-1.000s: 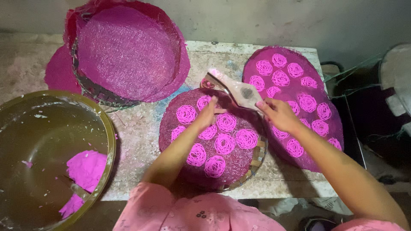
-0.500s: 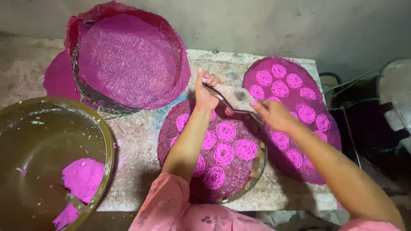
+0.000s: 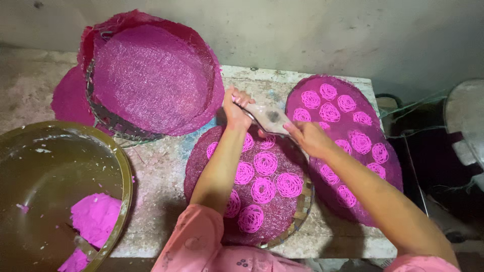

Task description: The person loads pink paste into a handheld extruder and squeezes it into spiral coils on circular trays. They repeatedly refill the extruder from a bowl, then transfer a filled tray to a steamer and move finished trays to a drying rack.

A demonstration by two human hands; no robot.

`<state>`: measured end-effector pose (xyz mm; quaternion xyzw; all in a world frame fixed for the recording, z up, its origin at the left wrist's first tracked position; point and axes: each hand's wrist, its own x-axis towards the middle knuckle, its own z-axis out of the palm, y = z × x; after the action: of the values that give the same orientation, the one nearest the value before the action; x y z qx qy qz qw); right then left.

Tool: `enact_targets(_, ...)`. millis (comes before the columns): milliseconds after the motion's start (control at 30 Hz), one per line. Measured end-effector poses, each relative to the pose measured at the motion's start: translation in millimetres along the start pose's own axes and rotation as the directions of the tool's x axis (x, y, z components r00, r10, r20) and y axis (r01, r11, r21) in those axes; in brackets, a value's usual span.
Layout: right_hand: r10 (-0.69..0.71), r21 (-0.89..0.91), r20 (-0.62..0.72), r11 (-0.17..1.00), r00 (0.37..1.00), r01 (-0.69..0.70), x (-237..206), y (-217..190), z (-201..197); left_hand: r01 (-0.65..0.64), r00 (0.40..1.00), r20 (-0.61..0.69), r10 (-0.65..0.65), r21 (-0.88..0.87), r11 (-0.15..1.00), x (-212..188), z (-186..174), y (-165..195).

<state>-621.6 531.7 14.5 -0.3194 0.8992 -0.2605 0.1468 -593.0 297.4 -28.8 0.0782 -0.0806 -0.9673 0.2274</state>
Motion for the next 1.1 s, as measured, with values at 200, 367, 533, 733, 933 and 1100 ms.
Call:
enact_targets(200, 0.185, -0.170, 0.133, 0.972, 0.974, -0.162, 4.3, 10.9, -16.6, -0.014, 0.994, -0.109, 0.003, -0.104, 0.995, -4.4, 4.1, -17.0)
enact_targets(367, 0.078, -0.196, 0.024, 0.978, 0.997, -0.072, 8.1, 15.6, -21.5, 0.090, 0.994, 0.079, -0.074, -0.227, 0.970, -2.9, 23.5, -8.2)
enact_targets(533, -0.003, 0.004, -0.022, 1.000, 1.000, 0.003, 2.2, 16.8, -15.9, 0.386, 0.920, -0.191, -0.343, 0.278, 0.880, -17.4, 8.4, -0.4)
enact_targets(733, 0.017, 0.006, -0.120, 1.000, 0.993, -0.017, -2.9, 15.7, -14.5, 0.525, 0.812, -0.310, -0.493, 0.758, 0.387, -30.6, -21.7, -18.0)
enact_targets(933, 0.010, 0.044, -0.333, 0.999, 0.943, 0.006, -17.6, 21.5, -0.8, -0.163, 0.945, 0.105, -0.309, 0.972, -0.169, -65.1, -28.1, 2.4)
enact_targets(1100, 0.088, 0.172, -0.431, 0.985, 0.898, -0.014, -55.9, 39.9, 21.8, -0.337, 0.939, 0.272, -0.212, 0.593, -0.731, -98.2, -20.1, 46.2)
